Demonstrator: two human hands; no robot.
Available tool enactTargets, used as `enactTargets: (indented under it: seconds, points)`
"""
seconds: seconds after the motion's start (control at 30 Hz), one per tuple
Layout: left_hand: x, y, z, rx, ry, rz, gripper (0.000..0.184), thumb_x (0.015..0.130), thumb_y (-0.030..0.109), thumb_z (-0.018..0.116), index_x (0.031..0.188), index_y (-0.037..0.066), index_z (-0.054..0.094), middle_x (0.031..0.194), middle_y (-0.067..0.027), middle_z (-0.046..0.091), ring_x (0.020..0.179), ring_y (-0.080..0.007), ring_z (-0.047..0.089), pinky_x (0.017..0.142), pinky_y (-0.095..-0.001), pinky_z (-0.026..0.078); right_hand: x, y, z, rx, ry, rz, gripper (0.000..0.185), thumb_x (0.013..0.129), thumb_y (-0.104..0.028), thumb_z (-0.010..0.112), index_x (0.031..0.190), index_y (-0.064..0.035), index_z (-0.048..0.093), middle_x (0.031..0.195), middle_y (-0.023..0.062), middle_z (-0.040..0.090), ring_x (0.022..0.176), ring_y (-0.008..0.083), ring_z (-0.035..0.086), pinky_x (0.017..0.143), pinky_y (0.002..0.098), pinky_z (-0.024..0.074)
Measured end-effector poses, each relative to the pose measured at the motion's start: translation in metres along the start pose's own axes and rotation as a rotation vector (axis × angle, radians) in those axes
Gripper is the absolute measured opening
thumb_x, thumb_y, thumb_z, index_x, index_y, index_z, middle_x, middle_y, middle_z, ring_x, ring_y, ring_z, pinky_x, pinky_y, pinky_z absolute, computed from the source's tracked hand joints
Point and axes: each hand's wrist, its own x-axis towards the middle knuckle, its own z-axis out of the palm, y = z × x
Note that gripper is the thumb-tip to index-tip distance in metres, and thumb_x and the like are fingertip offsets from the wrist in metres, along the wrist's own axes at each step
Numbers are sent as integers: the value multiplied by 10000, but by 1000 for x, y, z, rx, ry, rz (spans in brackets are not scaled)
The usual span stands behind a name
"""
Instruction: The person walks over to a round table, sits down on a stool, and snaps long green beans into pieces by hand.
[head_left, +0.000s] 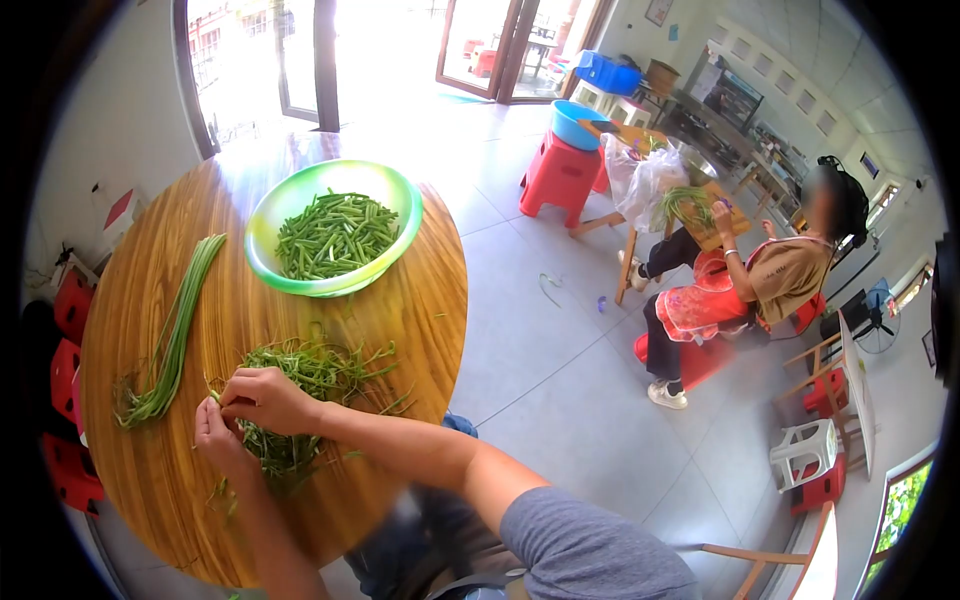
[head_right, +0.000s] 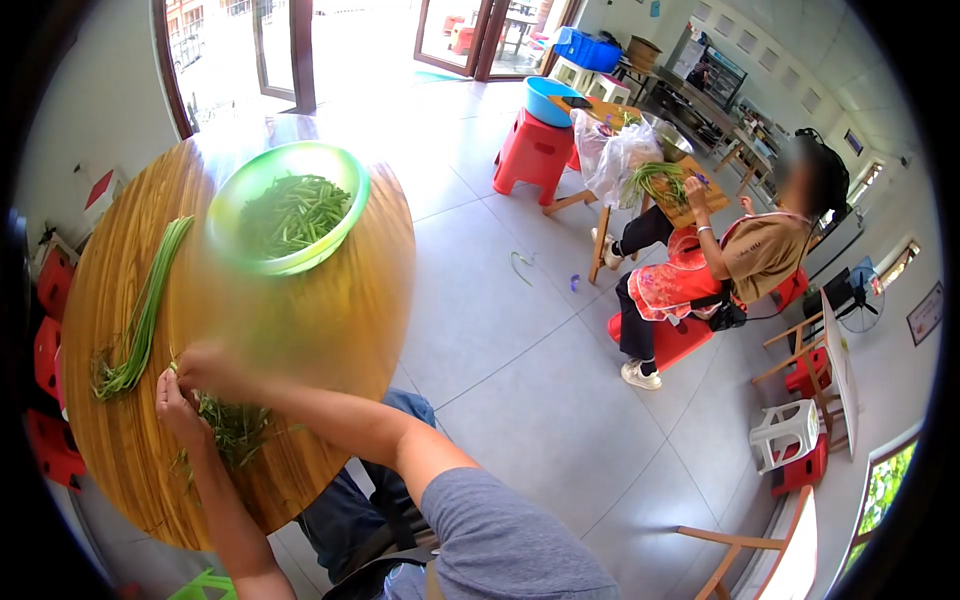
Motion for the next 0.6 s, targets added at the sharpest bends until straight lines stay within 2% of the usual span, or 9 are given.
enactTargets:
  seconds: [0.1,0.2,0.3,0.4,0.53,0.6]
  points:
    - [0,1,0,-69,-100,-28,164,923,170,464,846,75,574,597,66,400,488,-10,305,424,-169,217,-2,0,6,39,175,-27,78,756,-47,638,801,-14,585,759,97,560,651,239,583,581,314,474]
    - [-6,7,9,-22,-159,-13,167,926,159,460,851,61,572,598,56,408,490,-19,315,427,-169,227,2,-1,-3,-2,195,96,70,770,-51,624,814,-15,583,765,103,551,654,247,577,589,314,474]
    - [-10,8,15,10,-154,-5,170,928,157,458,861,49,570,603,51,419,496,-21,329,429,-168,235,3,-1,-9,-65,236,-58,74,771,-68,623,810,-23,579,764,98,548,670,252,572,599,319,476]
    - [-7,1,12,-34,-177,1,173,929,164,457,873,45,570,604,52,426,495,-19,337,428,-167,237,0,3,-7,-235,155,-106,80,762,-87,625,799,-36,575,763,89,547,694,254,568,600,332,479]
    - [-3,0,4,-35,-284,-42,185,917,211,513,929,46,596,611,79,433,504,-5,332,439,-173,241,-1,0,-5,-276,192,-195,80,751,-96,626,776,-49,568,760,83,546,701,259,563,592,349,477]
    - [-10,7,13,-62,-258,-58,173,923,186,478,884,52,581,593,72,412,481,-7,318,424,-168,223,-1,-2,-8,-299,228,-234,77,752,-95,623,767,-50,563,755,82,542,700,261,560,589,353,476]
